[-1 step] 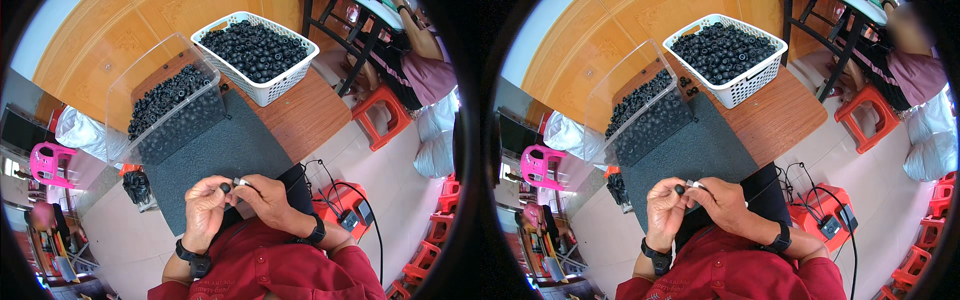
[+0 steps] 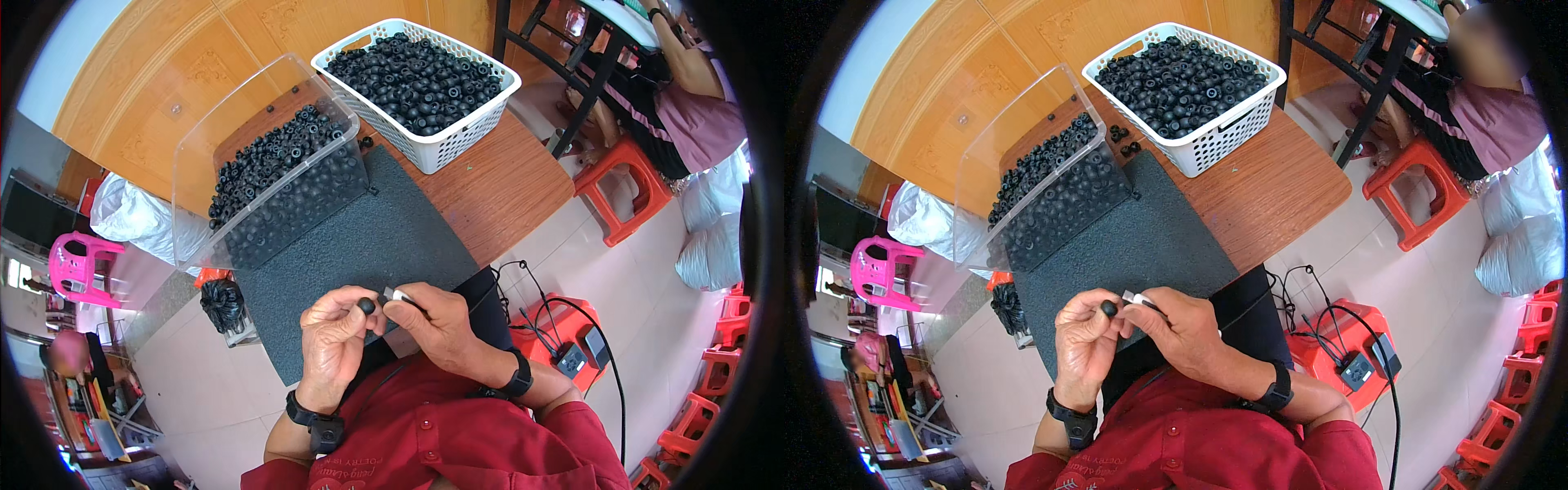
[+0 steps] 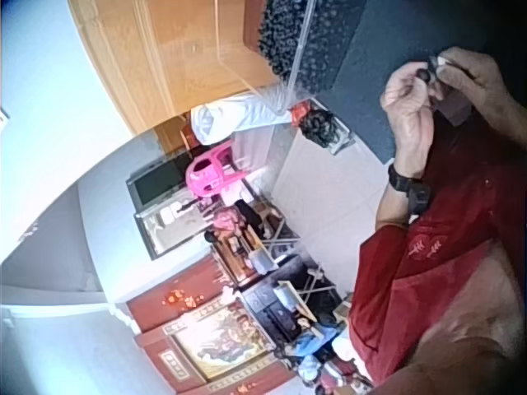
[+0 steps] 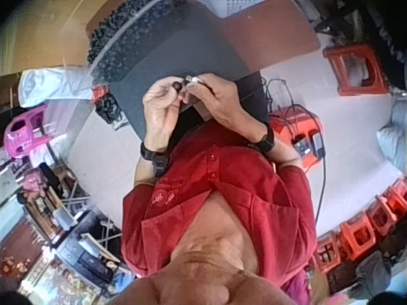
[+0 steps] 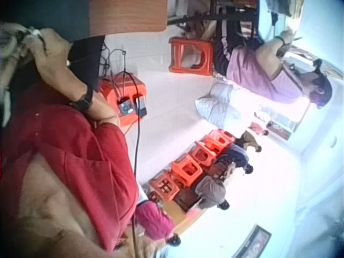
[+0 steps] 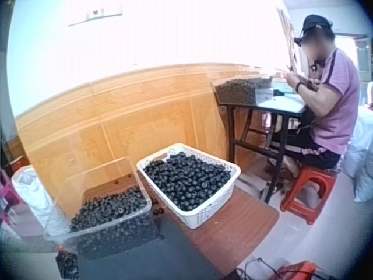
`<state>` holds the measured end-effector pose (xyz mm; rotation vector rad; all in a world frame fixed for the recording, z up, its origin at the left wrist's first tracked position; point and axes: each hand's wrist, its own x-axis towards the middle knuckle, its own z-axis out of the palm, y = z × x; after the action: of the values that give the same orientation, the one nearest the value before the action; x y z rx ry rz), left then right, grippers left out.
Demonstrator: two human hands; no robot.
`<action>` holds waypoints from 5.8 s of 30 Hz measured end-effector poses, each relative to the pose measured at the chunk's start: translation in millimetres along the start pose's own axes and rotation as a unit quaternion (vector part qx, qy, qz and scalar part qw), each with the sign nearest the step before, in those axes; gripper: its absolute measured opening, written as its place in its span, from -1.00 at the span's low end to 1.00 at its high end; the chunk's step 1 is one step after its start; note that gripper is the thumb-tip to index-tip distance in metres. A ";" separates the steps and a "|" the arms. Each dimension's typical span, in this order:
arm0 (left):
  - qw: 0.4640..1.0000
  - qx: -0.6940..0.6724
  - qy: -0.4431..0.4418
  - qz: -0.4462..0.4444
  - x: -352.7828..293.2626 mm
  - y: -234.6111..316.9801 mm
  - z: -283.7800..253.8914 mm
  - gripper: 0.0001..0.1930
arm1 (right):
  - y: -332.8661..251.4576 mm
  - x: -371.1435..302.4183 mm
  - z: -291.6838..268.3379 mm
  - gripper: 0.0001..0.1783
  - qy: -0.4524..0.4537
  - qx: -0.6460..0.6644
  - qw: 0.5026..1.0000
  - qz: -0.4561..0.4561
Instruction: Manually assembling small black rubber caps onto white plastic inserts.
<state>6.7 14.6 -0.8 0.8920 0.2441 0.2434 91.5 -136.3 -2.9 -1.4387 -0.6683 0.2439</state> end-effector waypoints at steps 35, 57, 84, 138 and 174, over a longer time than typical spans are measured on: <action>0.972 0.222 -0.075 0.005 199.3 101.5 115.3 -0.72 | 3.4 -8.7 -19.8 -0.74 -0.014 0.086 0.985 0.150; 0.659 0.746 -0.078 0.054 174.2 174.8 -63.5 -0.81 | -2.8 -31.8 -32.3 -0.84 0.004 0.118 0.983 0.142; 0.772 0.634 -0.025 0.045 163.4 185.6 -24.4 -0.81 | -22.1 -56.2 -28.3 -0.77 -0.004 0.087 0.990 0.114; 0.986 0.139 -0.042 0.088 -37.5 26.2 8.4 -0.74 | -43.7 -25.4 4.2 -0.77 -0.064 -0.008 0.996 -0.057; 0.993 0.098 0.002 0.071 -28.6 14.6 -2.7 -0.74 | -16.0 -8.5 13.0 -0.67 0.000 -0.282 0.927 -0.247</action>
<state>-22.8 16.5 12.2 1.1052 0.2109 0.3567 73.7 -132.4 9.9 -1.7483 -1.1360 -0.3762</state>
